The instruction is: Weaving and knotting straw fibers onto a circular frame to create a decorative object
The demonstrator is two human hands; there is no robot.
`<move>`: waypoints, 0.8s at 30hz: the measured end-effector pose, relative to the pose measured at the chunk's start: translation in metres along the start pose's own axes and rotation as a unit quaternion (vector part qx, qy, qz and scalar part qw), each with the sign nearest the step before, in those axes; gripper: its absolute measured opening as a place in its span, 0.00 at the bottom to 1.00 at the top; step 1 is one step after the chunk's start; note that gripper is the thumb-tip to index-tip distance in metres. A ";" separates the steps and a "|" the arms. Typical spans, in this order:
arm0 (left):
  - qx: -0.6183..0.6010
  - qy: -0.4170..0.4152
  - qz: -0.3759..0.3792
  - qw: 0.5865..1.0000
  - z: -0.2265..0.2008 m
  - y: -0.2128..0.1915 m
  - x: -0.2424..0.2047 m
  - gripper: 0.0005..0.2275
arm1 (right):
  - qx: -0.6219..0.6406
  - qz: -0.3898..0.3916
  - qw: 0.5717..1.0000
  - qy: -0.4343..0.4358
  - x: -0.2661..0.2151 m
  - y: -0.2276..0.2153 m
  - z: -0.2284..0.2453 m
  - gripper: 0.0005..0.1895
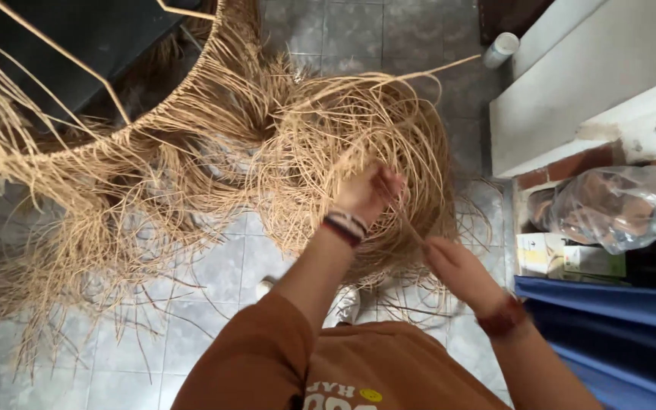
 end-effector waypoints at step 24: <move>0.051 0.125 -0.007 0.991 -0.042 0.066 -0.056 0.16 | 0.149 0.032 0.983 0.102 -0.025 -0.021 0.011 0.13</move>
Point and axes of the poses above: each hand's wrist, its own x-axis towards the middle knuckle, its own y-axis out of the palm, z = x × y, the point moved 4 cm from there along x, towards the middle knuckle, and after that the axes turned 3 degrees about -z, right-handed, at the moved point
